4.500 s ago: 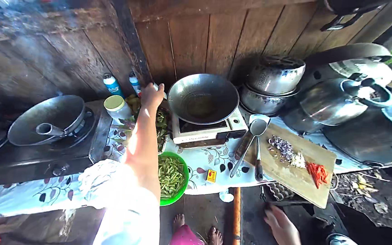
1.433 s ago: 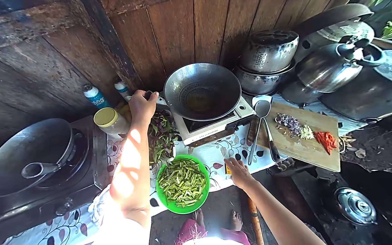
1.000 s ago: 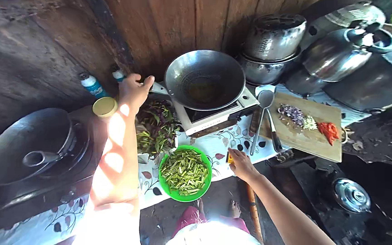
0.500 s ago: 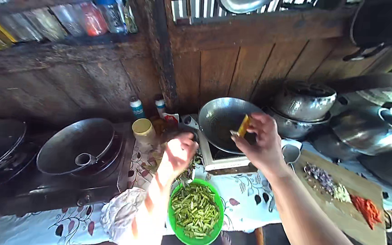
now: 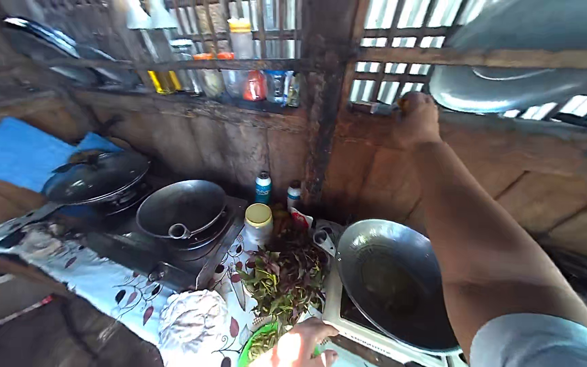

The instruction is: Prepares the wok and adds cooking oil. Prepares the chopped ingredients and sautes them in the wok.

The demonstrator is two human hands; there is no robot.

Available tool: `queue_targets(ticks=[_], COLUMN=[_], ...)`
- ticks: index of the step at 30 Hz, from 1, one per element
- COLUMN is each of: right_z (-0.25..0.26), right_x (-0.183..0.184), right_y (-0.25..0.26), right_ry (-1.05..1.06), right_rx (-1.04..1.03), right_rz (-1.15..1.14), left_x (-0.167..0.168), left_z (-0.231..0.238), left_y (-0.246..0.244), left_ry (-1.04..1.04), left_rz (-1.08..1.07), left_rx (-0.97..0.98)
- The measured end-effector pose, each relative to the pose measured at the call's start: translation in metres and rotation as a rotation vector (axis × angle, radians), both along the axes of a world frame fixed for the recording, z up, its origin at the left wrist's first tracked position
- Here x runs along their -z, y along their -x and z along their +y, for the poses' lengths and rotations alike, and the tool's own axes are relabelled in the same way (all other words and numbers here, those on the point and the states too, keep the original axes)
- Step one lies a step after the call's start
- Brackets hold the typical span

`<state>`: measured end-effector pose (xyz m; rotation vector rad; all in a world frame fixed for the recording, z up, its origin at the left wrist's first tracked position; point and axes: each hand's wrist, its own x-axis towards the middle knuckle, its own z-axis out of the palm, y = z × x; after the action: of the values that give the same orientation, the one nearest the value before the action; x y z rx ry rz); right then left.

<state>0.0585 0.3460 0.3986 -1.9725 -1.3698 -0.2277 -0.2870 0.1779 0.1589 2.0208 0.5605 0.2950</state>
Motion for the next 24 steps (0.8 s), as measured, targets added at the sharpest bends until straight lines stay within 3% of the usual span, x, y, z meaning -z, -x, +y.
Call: queue_targets(ticks=[6,8,11,16,20,24], right_z=[0.024,0.028,0.023,-0.030,-0.052,-0.053], right_x=[-0.003,-0.003,-0.001,0.030,0.085,0.105], right_y=[-0.008,-0.012,-0.012,0.066,0.149,0.202], right_ry=[0.180,0.222,0.170,-0.085,-0.154,-0.164], right_rx=[0.065,0.074,0.043,-0.194,-0.395,-0.325], right_rz=[-0.049,-0.066,-0.123,-0.337,-0.578,-0.650], left_x=[-0.017,-0.030,-0.025,-0.038,-0.092,-0.141], left_z=[0.004,0.004,0.002,0.037,0.086,0.128], left_y=[0.041,0.036,0.010,-0.001,0.027,0.076], left_ry=[-0.118,-0.119,-0.233,-0.422,-0.538,-0.786], left_rz=[-0.092,-0.084,-0.273,-0.364,-0.156,-0.062], left_rx=[-0.165,-0.130,-0.052,0.038,0.121,0.161])
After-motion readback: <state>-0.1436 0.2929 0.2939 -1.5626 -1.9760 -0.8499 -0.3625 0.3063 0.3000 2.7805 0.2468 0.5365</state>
